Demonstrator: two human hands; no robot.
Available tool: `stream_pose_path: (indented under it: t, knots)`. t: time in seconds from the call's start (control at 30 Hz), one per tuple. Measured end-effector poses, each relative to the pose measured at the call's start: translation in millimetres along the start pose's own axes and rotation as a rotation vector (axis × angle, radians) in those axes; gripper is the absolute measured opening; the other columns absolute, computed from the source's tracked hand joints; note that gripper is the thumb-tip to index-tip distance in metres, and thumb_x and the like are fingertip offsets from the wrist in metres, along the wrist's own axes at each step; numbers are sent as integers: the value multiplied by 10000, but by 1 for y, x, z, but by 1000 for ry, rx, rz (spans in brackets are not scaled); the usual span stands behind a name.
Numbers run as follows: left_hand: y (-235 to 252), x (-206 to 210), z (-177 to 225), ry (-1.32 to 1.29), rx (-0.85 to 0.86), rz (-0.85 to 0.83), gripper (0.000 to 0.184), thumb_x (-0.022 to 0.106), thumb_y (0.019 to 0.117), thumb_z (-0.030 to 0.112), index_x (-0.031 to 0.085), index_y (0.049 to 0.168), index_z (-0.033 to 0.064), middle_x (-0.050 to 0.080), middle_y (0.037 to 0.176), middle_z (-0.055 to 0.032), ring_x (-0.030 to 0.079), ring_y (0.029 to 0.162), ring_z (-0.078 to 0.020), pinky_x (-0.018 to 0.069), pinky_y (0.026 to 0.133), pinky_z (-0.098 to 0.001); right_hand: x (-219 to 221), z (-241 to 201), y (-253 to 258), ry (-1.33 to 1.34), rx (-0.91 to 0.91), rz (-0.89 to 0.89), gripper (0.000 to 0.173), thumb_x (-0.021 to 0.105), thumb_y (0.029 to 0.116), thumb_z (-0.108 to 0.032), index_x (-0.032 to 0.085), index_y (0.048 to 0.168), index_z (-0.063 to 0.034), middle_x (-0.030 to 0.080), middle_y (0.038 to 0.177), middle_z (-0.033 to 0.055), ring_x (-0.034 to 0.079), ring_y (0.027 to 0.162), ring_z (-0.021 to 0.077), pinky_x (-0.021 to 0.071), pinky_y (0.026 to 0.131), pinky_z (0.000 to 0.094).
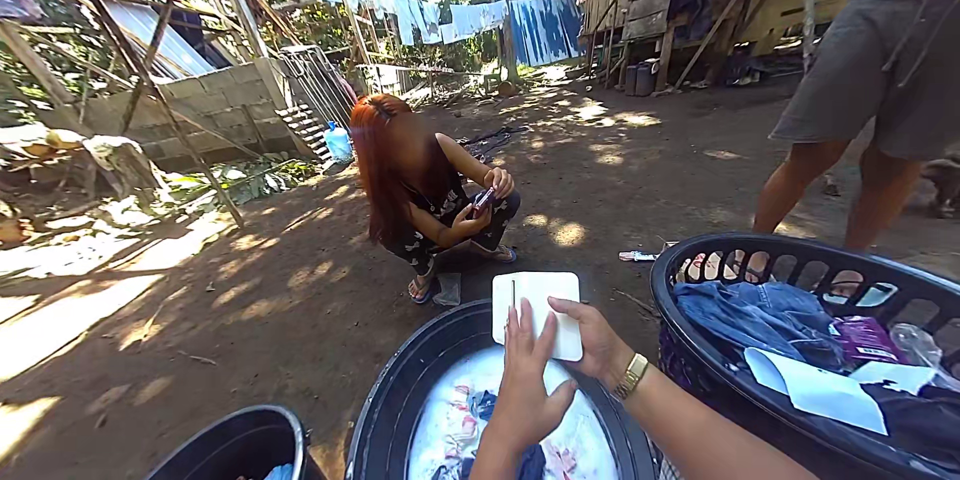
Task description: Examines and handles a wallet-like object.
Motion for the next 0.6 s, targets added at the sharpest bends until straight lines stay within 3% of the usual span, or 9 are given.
stream_pose_path:
  t: [0.1,0.13,0.17,0.23,0.27,0.33,0.43,0.53,0.6]
  knots:
    - [1,-22,-7,-181,-95,241,403,675,922,363,755,1171,56,447,1536,-258,325,1493,-398,272,1217,-551,-16,-11,10,74,-27,45,357,290,1107,-212,573,1211,-20,733,980,155,744,866,233,634,764,405]
    - [0,-31,-14,-215,-198,361,443,682,912,351,725,1172,-5,449,1516,-274,369,1456,-388,315,1186,-532,-17,-14,11,104,-43,29,365,279,1105,-218,573,1203,-26,736,982,155,747,872,239,636,764,413]
    - [-2,-39,-22,-255,-330,442,564,685,901,336,628,1285,-75,422,1526,-289,381,1438,-390,332,1160,-530,-17,-16,10,129,-56,4,369,268,1099,-219,575,1190,-36,740,980,150,750,874,237,637,764,413]
    - [-7,-41,-36,-538,-639,442,702,590,978,280,325,1537,-51,351,1582,-243,403,1427,-316,382,1134,-462,-13,-16,8,159,-72,-50,391,243,1089,-218,588,1171,-54,750,978,135,755,880,226,641,767,409]
    - [-9,-36,-37,-768,-777,424,607,472,1052,273,286,1563,2,399,1561,-200,463,1380,-284,421,1096,-451,-12,-15,6,166,-71,-64,398,237,1087,-217,592,1163,-55,751,975,133,756,879,223,641,767,409]
    - [-9,-19,-35,-1263,-962,375,550,311,1086,476,432,1446,79,601,1337,-141,620,1170,-275,517,961,-470,-9,-11,5,150,-45,-90,396,244,1072,-207,602,1145,-55,754,961,130,756,871,220,641,764,406]
    - [-4,-2,-31,-1721,-822,264,546,406,1045,536,524,1347,97,695,1189,-185,702,1057,-338,582,905,-505,-11,-5,9,-30,11,-119,283,366,1013,-121,571,1195,-54,748,990,149,752,880,242,638,772,427]
    - [-3,-7,-34,-1543,-826,434,459,273,1120,393,525,1323,68,714,1105,-151,728,955,-254,611,825,-390,-24,-17,17,-492,-142,117,493,573,977,-5,409,1440,-40,636,1217,158,690,1011,241,601,829,407]
    - [-5,-12,-41,-1422,-844,559,359,314,1128,281,475,1349,49,698,1118,-156,723,963,-249,610,832,-383,-29,-31,16,-919,-396,290,658,701,889,-38,425,1484,21,507,1419,232,567,1232,321,505,1001,461]
Point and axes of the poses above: each hand's wrist, its own y-axis towards the middle knuckle, its own x-axis out of the palm, z = x × y, the point moved 6 cm from there along y, towards the middle knuckle
